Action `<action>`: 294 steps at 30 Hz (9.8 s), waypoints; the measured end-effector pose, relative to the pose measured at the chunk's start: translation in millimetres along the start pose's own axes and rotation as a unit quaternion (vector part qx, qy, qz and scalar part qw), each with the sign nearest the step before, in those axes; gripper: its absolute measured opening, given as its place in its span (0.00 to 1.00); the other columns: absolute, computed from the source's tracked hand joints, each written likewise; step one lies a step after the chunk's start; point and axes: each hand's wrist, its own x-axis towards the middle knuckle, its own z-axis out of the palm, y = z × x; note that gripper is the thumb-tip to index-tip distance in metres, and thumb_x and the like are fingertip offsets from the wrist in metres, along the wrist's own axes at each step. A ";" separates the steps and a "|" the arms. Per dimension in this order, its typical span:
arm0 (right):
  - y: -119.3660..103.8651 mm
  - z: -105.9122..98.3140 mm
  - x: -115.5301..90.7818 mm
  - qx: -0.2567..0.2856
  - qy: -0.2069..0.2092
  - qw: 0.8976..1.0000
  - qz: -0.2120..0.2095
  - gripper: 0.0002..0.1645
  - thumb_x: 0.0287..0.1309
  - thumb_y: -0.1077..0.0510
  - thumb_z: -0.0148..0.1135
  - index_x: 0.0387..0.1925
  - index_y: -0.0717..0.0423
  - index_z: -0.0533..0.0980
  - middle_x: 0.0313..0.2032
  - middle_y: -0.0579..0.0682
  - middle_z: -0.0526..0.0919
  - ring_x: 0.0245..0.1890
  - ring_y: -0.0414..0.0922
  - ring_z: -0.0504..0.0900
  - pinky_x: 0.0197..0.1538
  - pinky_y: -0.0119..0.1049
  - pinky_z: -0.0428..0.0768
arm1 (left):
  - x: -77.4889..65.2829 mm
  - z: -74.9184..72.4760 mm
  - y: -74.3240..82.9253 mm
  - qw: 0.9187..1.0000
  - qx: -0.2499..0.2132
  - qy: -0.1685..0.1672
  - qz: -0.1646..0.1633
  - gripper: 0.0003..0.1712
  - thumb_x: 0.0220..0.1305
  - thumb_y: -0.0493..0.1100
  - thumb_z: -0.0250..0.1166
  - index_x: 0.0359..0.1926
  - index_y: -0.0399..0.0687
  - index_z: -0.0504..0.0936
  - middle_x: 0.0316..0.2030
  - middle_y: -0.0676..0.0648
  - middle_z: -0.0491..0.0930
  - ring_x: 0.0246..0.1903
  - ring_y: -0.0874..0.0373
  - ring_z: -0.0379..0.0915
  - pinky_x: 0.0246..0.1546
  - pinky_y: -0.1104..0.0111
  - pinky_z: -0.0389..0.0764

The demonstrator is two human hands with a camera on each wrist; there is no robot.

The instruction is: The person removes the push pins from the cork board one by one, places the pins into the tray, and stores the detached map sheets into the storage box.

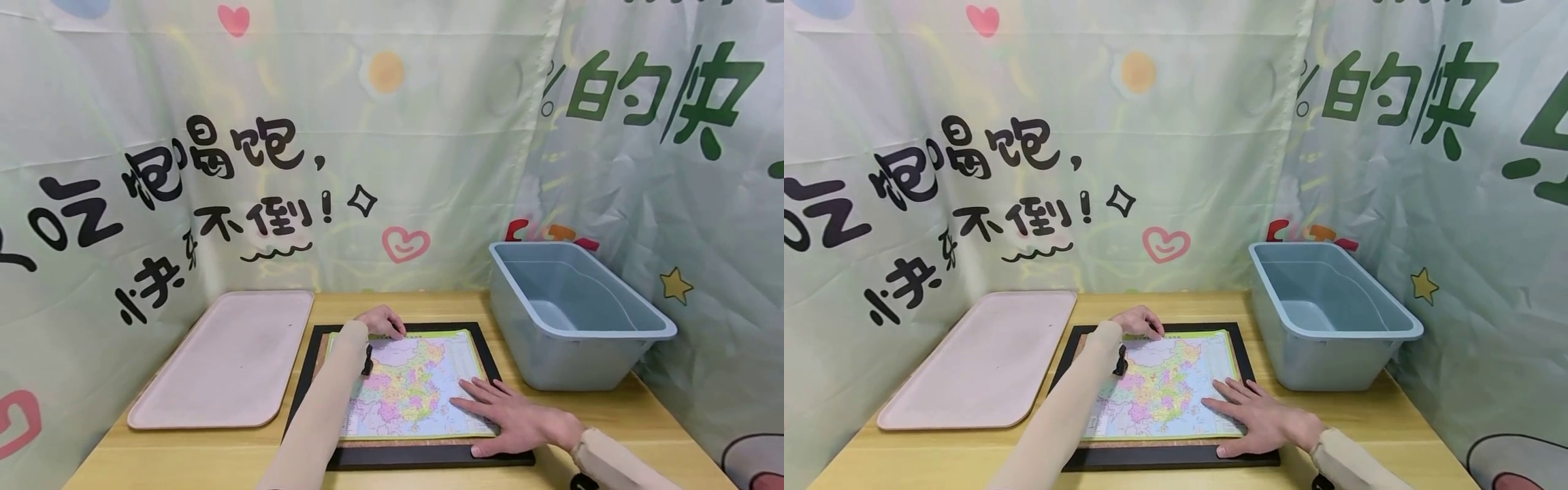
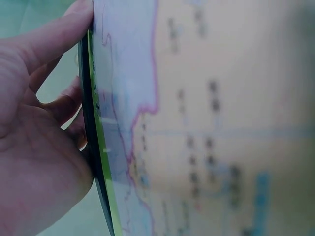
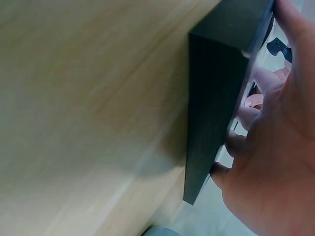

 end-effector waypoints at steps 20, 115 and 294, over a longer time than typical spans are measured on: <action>10.4 16.8 -0.8 -0.027 0.069 0.997 -0.038 0.38 0.66 0.32 0.51 0.74 0.35 0.59 0.75 0.57 0.56 0.73 0.63 0.55 0.68 0.54 0.44 | -6.0 -3.1 2.1 1.000 -0.019 -0.014 0.016 0.03 0.59 0.36 0.71 0.33 0.49 0.89 0.35 0.52 0.86 0.33 0.59 0.79 0.41 0.68 0.79; 28.0 17.0 6.5 -0.087 0.079 0.989 -0.092 0.31 0.72 0.42 0.48 0.73 0.31 0.59 0.75 0.50 0.59 0.72 0.61 0.58 0.66 0.55 0.46 | -38.0 2.2 21.7 0.999 -0.006 -0.022 0.038 0.08 0.66 0.35 0.64 0.43 0.36 0.86 0.45 0.42 0.84 0.37 0.55 0.76 0.40 0.69 0.75; 21.1 -1.2 15.7 -0.045 0.086 0.994 -0.057 0.29 0.67 0.35 0.52 0.66 0.35 0.71 0.68 0.51 0.70 0.69 0.61 0.65 0.62 0.69 0.61 | -157.2 -91.6 -135.2 0.921 -0.192 0.240 -0.241 0.10 0.57 0.34 0.60 0.39 0.36 0.84 0.18 0.50 0.75 0.17 0.59 0.67 0.20 0.70 0.69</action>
